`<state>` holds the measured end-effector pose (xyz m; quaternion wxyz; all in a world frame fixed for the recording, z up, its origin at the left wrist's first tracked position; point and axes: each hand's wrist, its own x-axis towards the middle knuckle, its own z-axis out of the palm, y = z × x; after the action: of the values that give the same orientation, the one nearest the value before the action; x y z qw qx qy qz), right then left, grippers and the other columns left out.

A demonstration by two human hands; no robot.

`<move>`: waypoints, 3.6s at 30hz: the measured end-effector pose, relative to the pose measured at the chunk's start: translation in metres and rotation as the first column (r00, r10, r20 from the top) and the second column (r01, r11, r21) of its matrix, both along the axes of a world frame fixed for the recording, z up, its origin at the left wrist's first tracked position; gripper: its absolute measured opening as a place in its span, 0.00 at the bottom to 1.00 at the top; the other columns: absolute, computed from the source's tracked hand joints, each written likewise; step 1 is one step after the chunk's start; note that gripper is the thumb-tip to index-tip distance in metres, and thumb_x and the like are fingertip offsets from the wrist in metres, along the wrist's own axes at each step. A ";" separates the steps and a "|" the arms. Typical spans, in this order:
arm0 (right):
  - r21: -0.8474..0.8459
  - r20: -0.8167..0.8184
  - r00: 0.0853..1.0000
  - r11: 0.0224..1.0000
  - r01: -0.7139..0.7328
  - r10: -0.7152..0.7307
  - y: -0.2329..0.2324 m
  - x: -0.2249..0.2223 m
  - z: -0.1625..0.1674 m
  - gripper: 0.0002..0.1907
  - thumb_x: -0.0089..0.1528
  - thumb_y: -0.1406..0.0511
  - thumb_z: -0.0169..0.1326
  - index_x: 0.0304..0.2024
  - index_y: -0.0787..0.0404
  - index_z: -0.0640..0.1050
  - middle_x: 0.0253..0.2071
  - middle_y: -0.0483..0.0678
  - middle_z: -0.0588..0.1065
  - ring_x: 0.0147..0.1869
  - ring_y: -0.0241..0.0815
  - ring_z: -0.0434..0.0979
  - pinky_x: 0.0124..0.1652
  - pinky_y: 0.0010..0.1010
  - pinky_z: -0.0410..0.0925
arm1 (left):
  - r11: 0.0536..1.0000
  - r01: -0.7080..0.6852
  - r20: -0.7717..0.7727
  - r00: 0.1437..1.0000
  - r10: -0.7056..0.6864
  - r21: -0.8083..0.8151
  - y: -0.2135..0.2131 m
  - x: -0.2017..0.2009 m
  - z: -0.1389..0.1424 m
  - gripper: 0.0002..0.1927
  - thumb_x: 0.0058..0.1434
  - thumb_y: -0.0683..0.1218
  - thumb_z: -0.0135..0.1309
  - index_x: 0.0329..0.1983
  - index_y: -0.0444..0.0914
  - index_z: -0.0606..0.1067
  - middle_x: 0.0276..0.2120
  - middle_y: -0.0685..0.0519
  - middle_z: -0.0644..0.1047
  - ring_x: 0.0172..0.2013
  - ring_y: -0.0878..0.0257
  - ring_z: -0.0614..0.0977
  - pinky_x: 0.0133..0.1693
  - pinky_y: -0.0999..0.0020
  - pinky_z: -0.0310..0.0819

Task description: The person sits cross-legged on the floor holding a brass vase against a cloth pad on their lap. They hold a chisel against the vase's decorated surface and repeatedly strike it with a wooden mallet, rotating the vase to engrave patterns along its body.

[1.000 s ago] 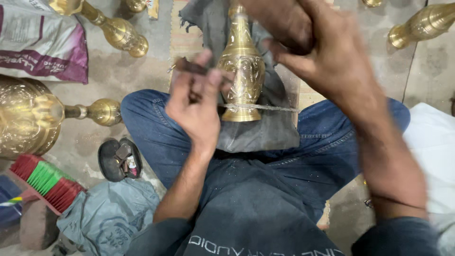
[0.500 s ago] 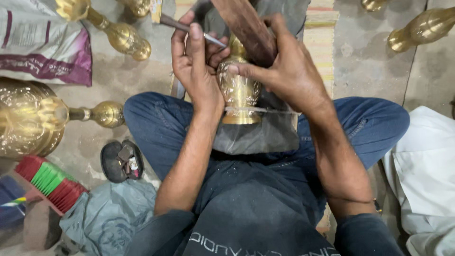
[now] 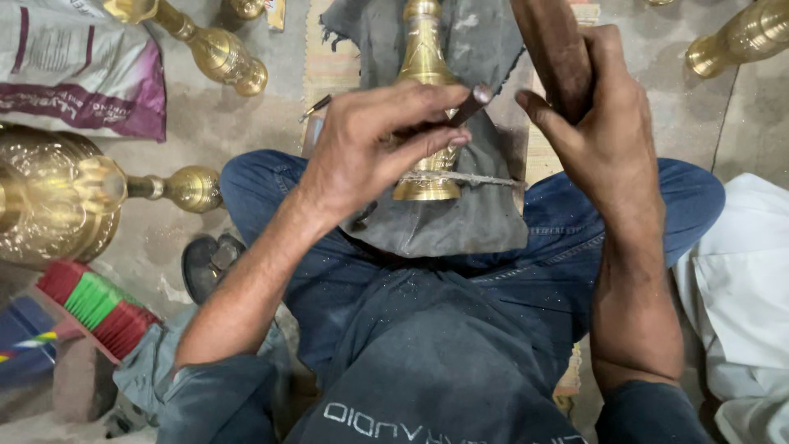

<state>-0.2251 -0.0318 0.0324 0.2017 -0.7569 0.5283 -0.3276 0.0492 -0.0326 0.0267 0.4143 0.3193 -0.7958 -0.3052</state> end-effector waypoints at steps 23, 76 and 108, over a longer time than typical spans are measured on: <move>-0.258 -0.043 0.990 0.959 0.117 -0.132 0.033 -0.019 0.017 0.18 0.69 0.74 0.64 0.57 0.69 0.72 0.45 0.54 0.79 0.49 0.49 0.82 0.50 0.38 0.73 | 0.993 0.089 0.139 0.987 -0.078 -0.078 -0.015 -0.008 0.007 0.16 0.75 0.47 0.62 0.61 0.37 0.76 0.48 0.49 0.82 0.45 0.59 0.86 0.46 0.63 0.83; -0.227 -0.012 1.000 0.974 0.014 -0.017 0.023 -0.039 -0.002 0.23 0.72 0.78 0.57 0.66 0.71 0.65 0.58 0.62 0.76 0.63 0.50 0.79 0.61 0.35 0.71 | 0.997 0.061 0.104 0.993 -0.056 -0.040 -0.021 -0.005 -0.009 0.18 0.73 0.47 0.64 0.63 0.39 0.76 0.51 0.50 0.83 0.46 0.60 0.88 0.48 0.66 0.87; -0.170 -0.406 0.910 0.985 0.015 -0.084 0.006 -0.037 0.027 0.17 0.65 0.71 0.69 0.49 0.69 0.74 0.33 0.57 0.77 0.38 0.53 0.77 0.40 0.41 0.69 | 1.000 0.017 0.132 0.991 -0.019 0.018 -0.020 -0.002 0.010 0.17 0.71 0.47 0.67 0.58 0.38 0.77 0.38 0.51 0.83 0.38 0.62 0.89 0.41 0.67 0.85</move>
<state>-0.2621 -0.0262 0.0591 0.0150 -0.8092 0.5492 -0.2083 0.0468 -0.0528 0.0364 0.3552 0.3351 -0.8217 -0.2939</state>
